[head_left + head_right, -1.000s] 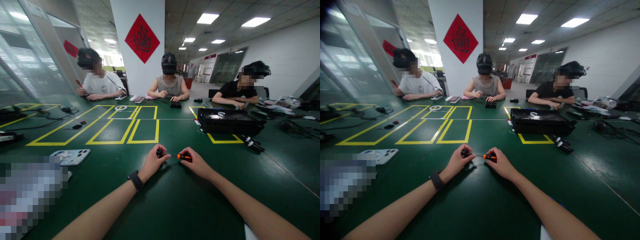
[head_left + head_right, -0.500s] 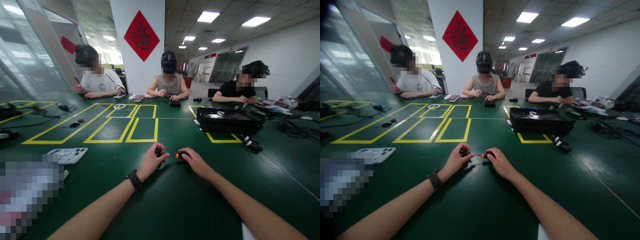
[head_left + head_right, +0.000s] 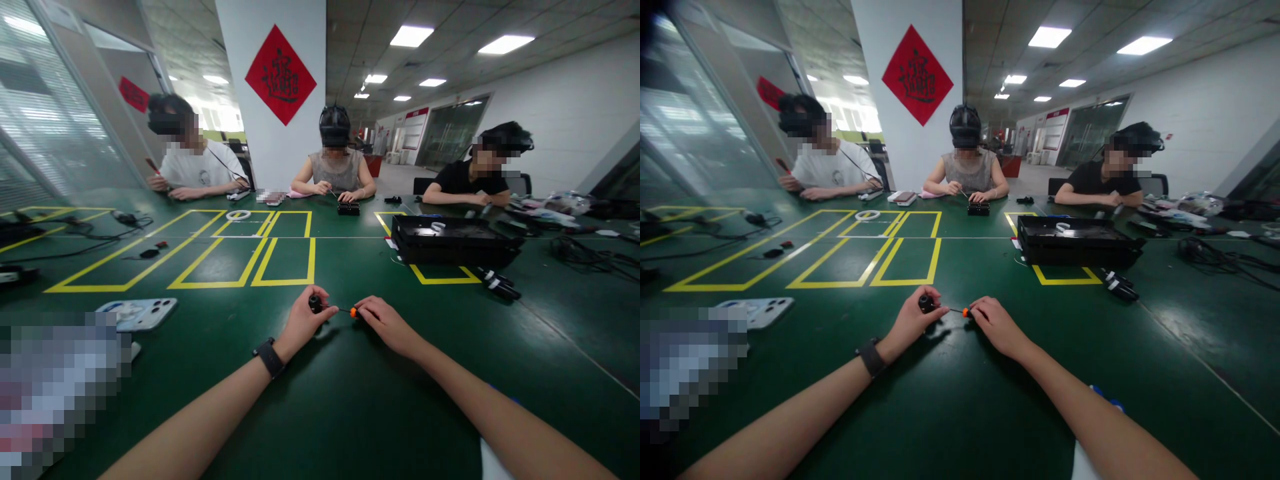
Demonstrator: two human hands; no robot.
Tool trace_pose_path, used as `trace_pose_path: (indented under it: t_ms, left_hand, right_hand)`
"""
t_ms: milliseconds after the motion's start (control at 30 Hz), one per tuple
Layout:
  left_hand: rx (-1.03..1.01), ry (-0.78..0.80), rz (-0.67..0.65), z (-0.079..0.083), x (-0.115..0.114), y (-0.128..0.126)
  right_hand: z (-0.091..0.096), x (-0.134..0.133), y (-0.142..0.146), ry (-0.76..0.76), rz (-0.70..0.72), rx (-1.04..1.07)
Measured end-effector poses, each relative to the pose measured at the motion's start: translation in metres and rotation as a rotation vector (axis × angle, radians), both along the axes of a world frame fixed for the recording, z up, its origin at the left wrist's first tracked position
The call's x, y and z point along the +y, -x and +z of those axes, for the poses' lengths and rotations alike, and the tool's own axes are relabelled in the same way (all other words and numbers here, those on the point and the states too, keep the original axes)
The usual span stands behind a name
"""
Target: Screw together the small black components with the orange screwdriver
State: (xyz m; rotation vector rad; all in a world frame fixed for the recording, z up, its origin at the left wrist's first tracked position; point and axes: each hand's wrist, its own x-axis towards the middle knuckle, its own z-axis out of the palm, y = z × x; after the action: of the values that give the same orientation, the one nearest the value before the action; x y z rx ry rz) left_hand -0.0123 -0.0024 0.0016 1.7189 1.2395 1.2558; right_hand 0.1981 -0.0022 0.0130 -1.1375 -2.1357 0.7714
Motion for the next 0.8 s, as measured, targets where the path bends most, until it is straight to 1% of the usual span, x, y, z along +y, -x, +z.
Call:
trace_pose_path:
  t_ms: [133, 200, 367, 533, 700, 800]
  left_hand:
    - [-0.006, 0.011, -0.009, 0.0003, 0.0007, 0.0003]
    - [-0.006, 0.015, -0.009, -0.0003, 0.0014, 0.0000]
    - [0.001, 0.036, 0.016, -0.0023, 0.0036, -0.0008]
    - [0.002, 0.034, 0.019, -0.0029, 0.0039, -0.0001]
    - [-0.008, 0.036, 0.026, -0.0019, 0.0034, 0.0003]
    - [-0.004, 0.024, 0.015, -0.0014, 0.0027, 0.0003]
  right_hand:
    - [-0.0012, -0.0013, -0.0004, 0.041, -0.031, 0.045]
    - [-0.0003, -0.0023, -0.0006, 0.048, -0.033, 0.034]
    - [0.0027, -0.0031, 0.0002, -0.034, 0.039, -0.023]
    - [0.0021, -0.0055, 0.0030, -0.048, -0.043, 0.040]
    - [0.0036, -0.0070, 0.0037, -0.020, 0.007, -0.002]
    - [0.0029, -0.0063, 0.0030, -0.034, -0.020, 0.001]
